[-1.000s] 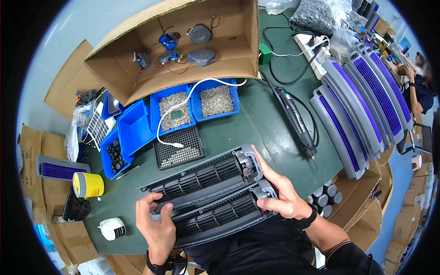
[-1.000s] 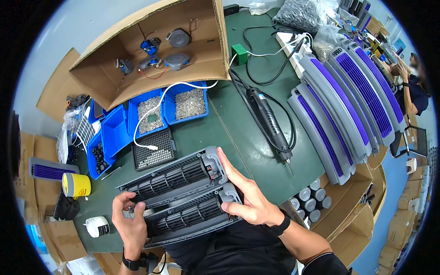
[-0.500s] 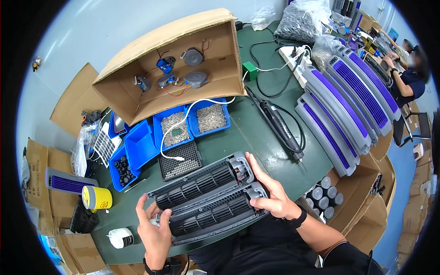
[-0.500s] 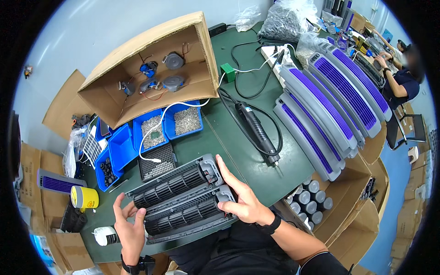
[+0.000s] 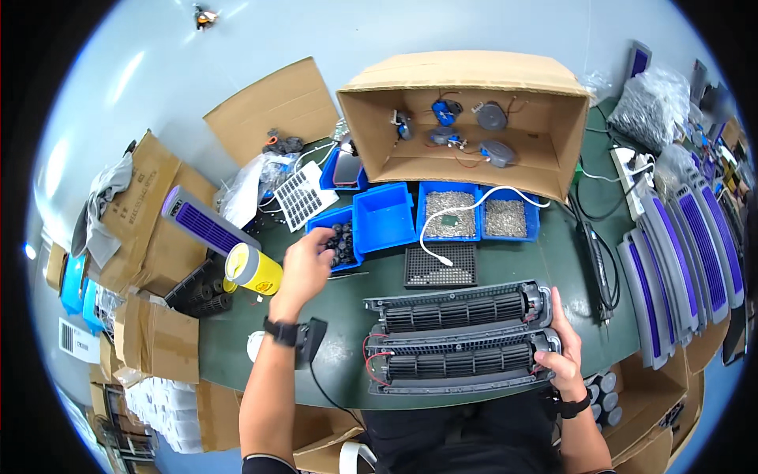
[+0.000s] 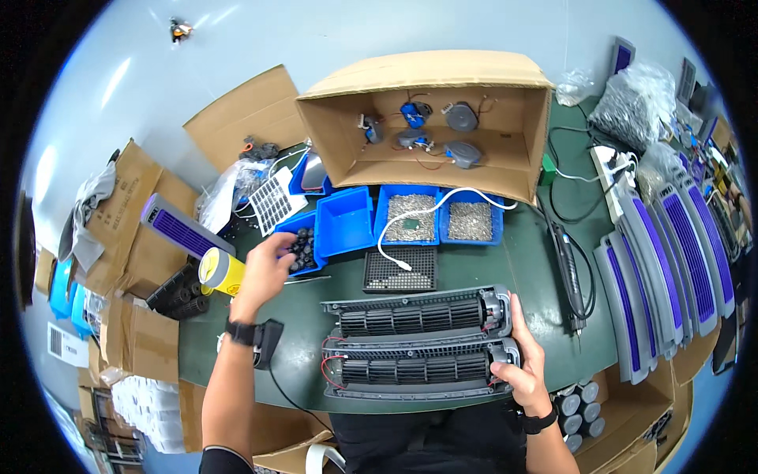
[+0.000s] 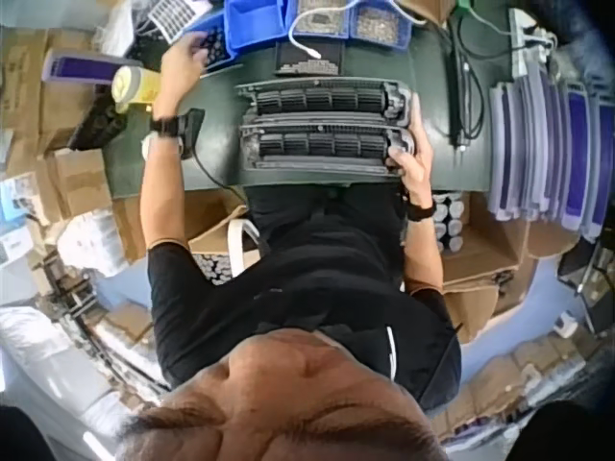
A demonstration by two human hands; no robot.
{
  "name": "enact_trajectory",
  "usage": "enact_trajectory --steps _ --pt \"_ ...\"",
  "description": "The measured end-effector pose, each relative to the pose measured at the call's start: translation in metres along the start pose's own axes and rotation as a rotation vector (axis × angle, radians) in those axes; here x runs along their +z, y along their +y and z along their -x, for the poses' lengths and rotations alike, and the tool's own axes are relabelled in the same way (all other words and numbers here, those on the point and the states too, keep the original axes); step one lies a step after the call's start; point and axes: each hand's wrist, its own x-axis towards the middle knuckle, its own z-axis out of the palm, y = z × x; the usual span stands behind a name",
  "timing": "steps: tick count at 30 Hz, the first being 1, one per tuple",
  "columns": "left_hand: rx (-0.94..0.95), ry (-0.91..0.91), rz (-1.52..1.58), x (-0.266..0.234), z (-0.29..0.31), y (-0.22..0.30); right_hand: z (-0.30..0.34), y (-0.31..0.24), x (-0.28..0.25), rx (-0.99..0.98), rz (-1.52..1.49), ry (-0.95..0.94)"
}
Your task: The person assembles a portable electronic device by inserting a motor into a plastic housing and securing it with a screwdriver. They then connect a blue battery pack to the internal wiring and attach the outer casing to complete the unit.
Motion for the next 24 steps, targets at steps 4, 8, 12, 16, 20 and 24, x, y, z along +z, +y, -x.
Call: enact_trajectory --steps 4,8,12,16,20,24 --pt "-0.011 -0.101 -0.007 0.024 -0.03 -0.007 -0.001 -0.002 0.003 0.007 -0.036 -0.002" --pt "0.018 -0.163 -0.075 0.038 -0.041 -0.016 -0.002 -0.003 0.005 0.02 -0.033 0.023" --pt "0.019 -0.174 0.016 0.044 -0.04 -0.034 -0.003 -0.001 0.005 -0.005 -0.02 0.025" --pt "0.014 -0.24 0.092 0.037 -0.04 -0.024 -0.003 -0.007 0.006 0.013 -0.007 0.031" --pt "0.029 -0.187 0.088 0.034 -0.037 -0.024 -0.003 -0.004 0.01 0.009 -0.042 0.049" --pt "0.019 -0.181 0.159 0.032 -0.034 -0.029 -0.005 -0.006 0.009 0.003 -0.018 0.044"
